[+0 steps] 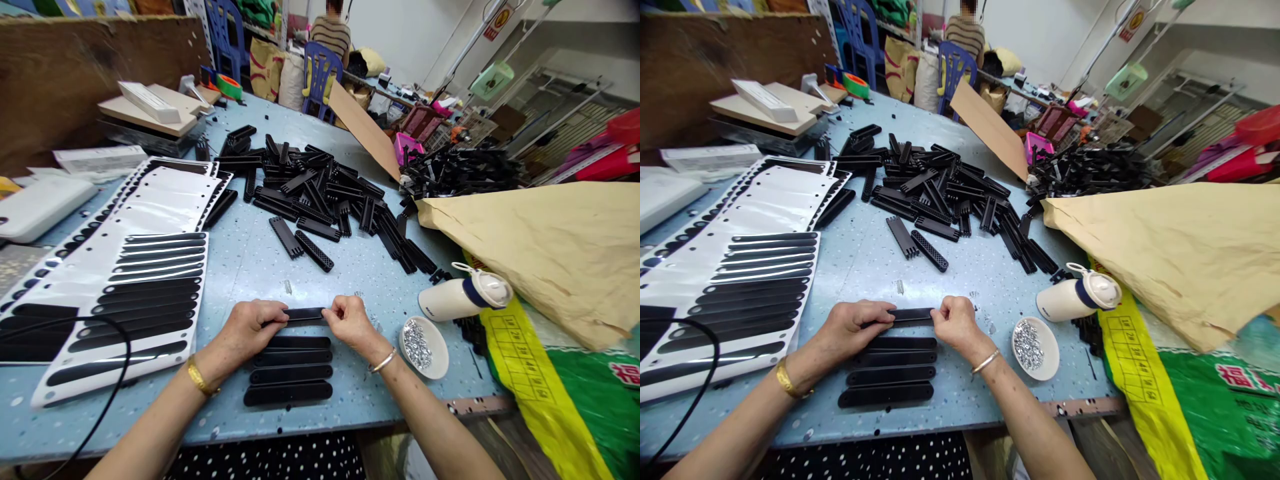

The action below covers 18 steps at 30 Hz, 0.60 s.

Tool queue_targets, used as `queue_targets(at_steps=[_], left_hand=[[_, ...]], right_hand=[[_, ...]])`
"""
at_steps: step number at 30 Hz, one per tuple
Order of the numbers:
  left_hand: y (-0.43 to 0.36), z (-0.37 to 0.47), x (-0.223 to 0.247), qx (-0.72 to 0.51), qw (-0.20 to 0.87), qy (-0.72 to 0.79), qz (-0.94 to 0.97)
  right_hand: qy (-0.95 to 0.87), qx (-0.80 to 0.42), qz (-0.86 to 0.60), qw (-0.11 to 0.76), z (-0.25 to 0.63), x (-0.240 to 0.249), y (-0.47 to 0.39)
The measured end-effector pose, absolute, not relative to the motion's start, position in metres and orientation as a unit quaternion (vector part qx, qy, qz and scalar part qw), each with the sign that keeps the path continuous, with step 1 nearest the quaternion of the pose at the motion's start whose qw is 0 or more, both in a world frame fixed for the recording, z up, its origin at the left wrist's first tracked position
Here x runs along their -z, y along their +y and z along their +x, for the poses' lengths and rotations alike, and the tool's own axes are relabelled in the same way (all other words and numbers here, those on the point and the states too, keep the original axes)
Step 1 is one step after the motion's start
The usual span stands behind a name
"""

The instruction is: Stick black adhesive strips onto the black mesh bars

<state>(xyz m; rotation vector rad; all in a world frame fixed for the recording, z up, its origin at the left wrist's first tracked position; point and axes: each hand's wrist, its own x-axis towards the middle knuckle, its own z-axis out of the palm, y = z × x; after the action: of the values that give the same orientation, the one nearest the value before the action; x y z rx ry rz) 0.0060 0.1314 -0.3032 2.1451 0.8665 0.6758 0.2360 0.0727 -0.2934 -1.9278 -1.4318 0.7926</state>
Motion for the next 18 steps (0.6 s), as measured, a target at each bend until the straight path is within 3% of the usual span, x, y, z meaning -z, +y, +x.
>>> queue_targets(at_steps=[10,18], left_hand=[[0.131,0.007,0.302,-0.256,0.387,0.355,0.811],[0.134,0.003,0.28,-0.212,0.467,0.371,0.774]], right_hand=[[-0.511,-0.374,-0.682,0.366,0.242,0.299,0.067],[-0.592,-0.324,-0.63,0.383,0.224,0.291,0.056]])
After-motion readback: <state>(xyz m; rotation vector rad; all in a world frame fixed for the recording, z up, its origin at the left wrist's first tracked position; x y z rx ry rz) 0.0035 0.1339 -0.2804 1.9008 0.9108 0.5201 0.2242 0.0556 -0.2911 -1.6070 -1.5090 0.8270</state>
